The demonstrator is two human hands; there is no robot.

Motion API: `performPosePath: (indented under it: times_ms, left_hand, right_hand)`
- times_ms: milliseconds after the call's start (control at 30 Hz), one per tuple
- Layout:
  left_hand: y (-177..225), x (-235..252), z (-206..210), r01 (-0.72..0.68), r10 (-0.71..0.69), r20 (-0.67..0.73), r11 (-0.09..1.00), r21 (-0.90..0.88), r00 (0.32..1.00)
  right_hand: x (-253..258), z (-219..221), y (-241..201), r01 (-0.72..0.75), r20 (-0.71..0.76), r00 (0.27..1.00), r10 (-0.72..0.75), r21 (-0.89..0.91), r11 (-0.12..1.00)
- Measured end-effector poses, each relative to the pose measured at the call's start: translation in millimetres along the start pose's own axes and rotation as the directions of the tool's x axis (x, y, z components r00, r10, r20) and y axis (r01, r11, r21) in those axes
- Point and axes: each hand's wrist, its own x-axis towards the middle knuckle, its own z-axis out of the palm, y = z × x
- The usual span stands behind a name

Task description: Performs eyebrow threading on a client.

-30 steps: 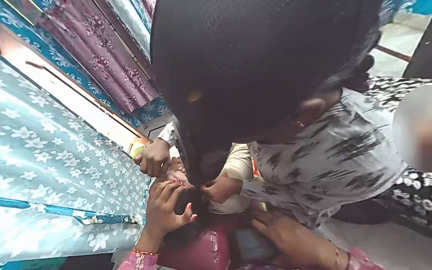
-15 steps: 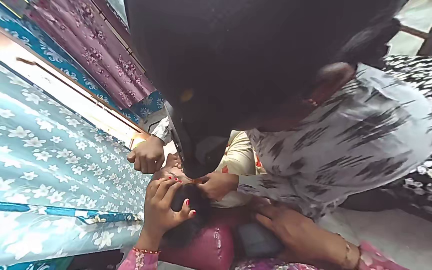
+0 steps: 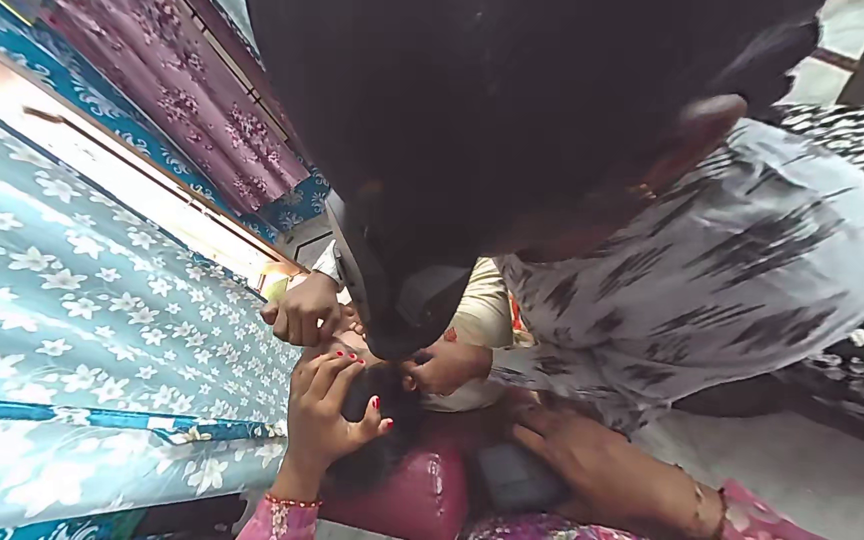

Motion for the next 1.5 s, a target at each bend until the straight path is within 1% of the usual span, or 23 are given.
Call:
performPosePath:
  times_ms: [133, 333, 433, 667, 800, 967, 1067, 1267, 1500]
  left_hand:
    - [1.9, 0.2, -0.2, 0.003, -0.003, -0.001, 1.000, 0.001, 1.000]
    - [3.5, 1.4, -0.4, 0.009, -0.009, 0.004, 1.000, 0.020, 1.000]
    - [3.8, 3.0, 0.0, 0.003, -0.003, 0.000, 1.000, 0.026, 1.000]
    - [1.8, 2.3, 0.7, -0.006, 0.006, 0.004, 1.000, 0.020, 1.000]
    - [1.9, 2.7, 0.1, 0.001, -0.001, 0.002, 1.000, 0.028, 1.000]
    - [0.8, 2.3, 0.4, -0.005, 0.005, 0.001, 1.000, 0.016, 1.000]
    - [0.6, 2.2, 0.2, -0.004, 0.004, 0.000, 1.000, 0.018, 1.000]
    - [0.7, 2.4, 0.7, -0.008, 0.008, -0.002, 1.000, 0.023, 1.000]
    - [1.1, 1.5, 0.5, -0.007, 0.007, 0.001, 0.999, 0.033, 1.000]
  right_hand:
    - [0.2, 2.5, 1.8, 0.009, -0.010, 1.000, -0.009, 0.001, 1.000]
    - [1.1, -0.4, 2.4, 0.005, 0.019, 1.000, -0.005, 0.009, 1.000]
    - [-0.1, 2.4, 5.4, 0.030, -0.029, 0.999, -0.030, 0.012, 0.999]
    - [-0.2, 1.8, 2.9, 0.032, -0.048, 0.998, -0.031, 0.009, 0.999]
    - [0.8, -0.3, 1.7, 0.007, -0.007, 1.000, -0.007, 0.022, 1.000]
    - [1.0, 1.2, 2.0, 0.014, -0.030, 0.999, -0.014, 0.009, 1.000]
    - [1.5, -1.7, -0.3, -0.006, 0.004, 1.000, 0.006, 0.016, 1.000]
    - [1.1, -3.1, -1.4, -0.016, 0.017, 1.000, 0.015, 0.020, 1.000]
    - [1.4, -0.1, -0.2, -0.001, -0.006, 1.000, 0.000, -0.005, 1.000]
